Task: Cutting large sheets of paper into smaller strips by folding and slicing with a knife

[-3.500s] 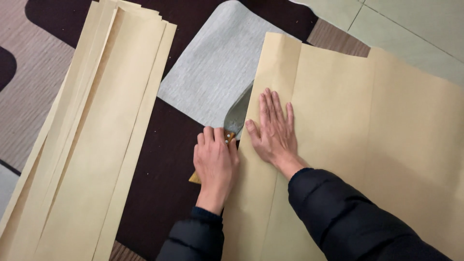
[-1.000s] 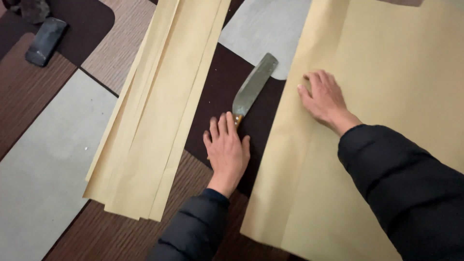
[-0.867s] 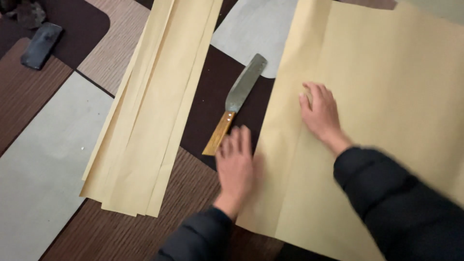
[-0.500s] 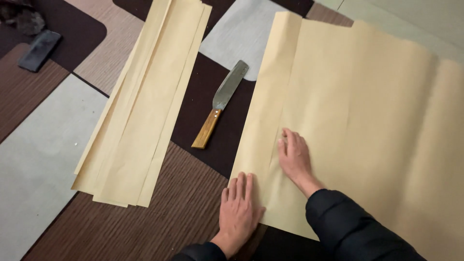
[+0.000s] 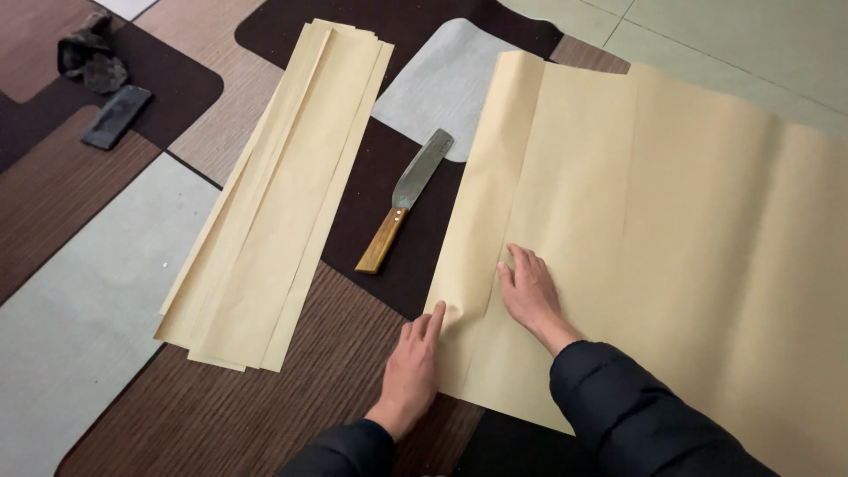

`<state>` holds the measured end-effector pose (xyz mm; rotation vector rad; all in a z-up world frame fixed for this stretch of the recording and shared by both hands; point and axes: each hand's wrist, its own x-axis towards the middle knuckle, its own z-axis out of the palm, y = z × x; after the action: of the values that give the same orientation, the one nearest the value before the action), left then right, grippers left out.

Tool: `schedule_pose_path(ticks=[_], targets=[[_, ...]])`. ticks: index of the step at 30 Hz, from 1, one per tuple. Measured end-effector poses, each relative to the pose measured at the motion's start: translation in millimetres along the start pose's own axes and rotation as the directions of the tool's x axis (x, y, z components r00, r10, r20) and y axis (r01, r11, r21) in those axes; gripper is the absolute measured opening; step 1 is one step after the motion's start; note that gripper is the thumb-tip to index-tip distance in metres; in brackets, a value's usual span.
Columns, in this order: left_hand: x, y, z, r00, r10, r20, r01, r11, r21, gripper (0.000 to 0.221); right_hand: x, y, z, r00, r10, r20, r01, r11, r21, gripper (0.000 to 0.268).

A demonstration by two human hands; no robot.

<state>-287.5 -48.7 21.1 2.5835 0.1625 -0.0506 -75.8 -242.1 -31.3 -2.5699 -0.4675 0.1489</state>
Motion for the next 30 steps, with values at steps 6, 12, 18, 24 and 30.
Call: schedule_pose_path(ticks=[6,12,18,24,30], targets=[[-9,-4,15,0.977,0.106,-0.184,-0.077,0.984,0.159,0.096,0,7,10,0.999,-0.037,0.003,0.037,0.999,0.004,0.060],[-27,-15,53,0.984,0.153,-0.086,-0.120,0.944,0.309,0.113,-4,13,21,0.997,-0.073,0.030,0.075,0.995,-0.061,0.066],[-24,-10,29,0.976,0.189,-0.104,-0.162,0.960,0.227,0.112,-3,10,12,0.997,-0.060,0.045,0.061,0.998,-0.010,0.063],[-4,-9,-7,0.999,0.015,-0.042,-0.014,1.000,0.026,0.080,0,8,8,0.993,0.000,0.117,0.001,1.000,-0.009,0.067],[10,-4,-36,0.940,-0.293,-0.174,0.179,0.859,-0.479,0.055,5,18,13,0.996,0.008,0.084,-0.013,0.998,0.066,0.060]])
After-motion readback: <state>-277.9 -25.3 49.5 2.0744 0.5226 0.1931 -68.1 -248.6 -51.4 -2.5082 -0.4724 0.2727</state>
